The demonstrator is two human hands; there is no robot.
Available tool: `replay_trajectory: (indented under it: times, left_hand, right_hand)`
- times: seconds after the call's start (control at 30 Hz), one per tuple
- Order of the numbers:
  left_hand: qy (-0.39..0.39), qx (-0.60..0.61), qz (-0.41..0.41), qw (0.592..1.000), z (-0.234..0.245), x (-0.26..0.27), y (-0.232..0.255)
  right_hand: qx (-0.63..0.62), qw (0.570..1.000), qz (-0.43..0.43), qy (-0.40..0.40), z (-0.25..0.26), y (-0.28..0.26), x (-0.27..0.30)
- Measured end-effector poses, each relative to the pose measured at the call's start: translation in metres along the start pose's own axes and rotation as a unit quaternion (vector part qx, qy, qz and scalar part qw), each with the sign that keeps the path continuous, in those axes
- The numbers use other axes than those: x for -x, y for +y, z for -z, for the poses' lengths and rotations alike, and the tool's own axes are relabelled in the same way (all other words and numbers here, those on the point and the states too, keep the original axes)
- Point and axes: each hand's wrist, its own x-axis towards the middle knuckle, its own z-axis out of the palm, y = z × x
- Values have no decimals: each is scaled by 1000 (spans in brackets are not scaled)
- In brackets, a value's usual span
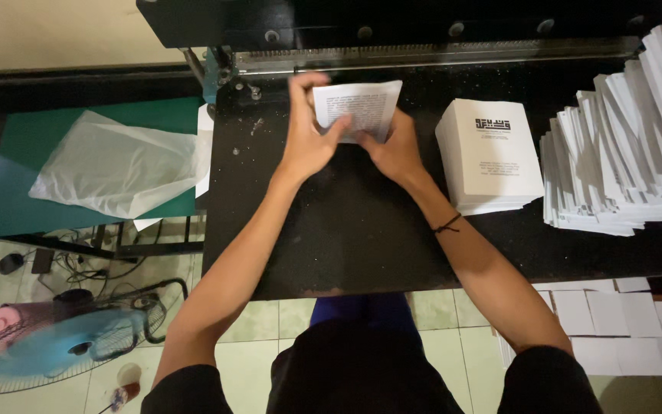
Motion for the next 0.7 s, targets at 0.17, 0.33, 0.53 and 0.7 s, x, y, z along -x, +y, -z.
replay_trajectory:
  times: [0.17, 0.33, 0.53, 0.7]
  left_hand:
    - [-4, -62, 11, 998, -11, 6, -9]
    - [10, -68, 2, 998, -13, 3, -7]
    - [4, -48, 34, 998, -11, 4, -18]
    - [-24, -66, 62, 996, 1, 4, -31]
  right_hand:
    - [8, 1000, 5, 11, 0, -2, 2]
    - [-8, 1000, 9, 16, -2, -6, 0]
    - [27, 999, 22, 10, -1, -18, 2]
    - [40, 999, 31, -7, 2, -5, -5]
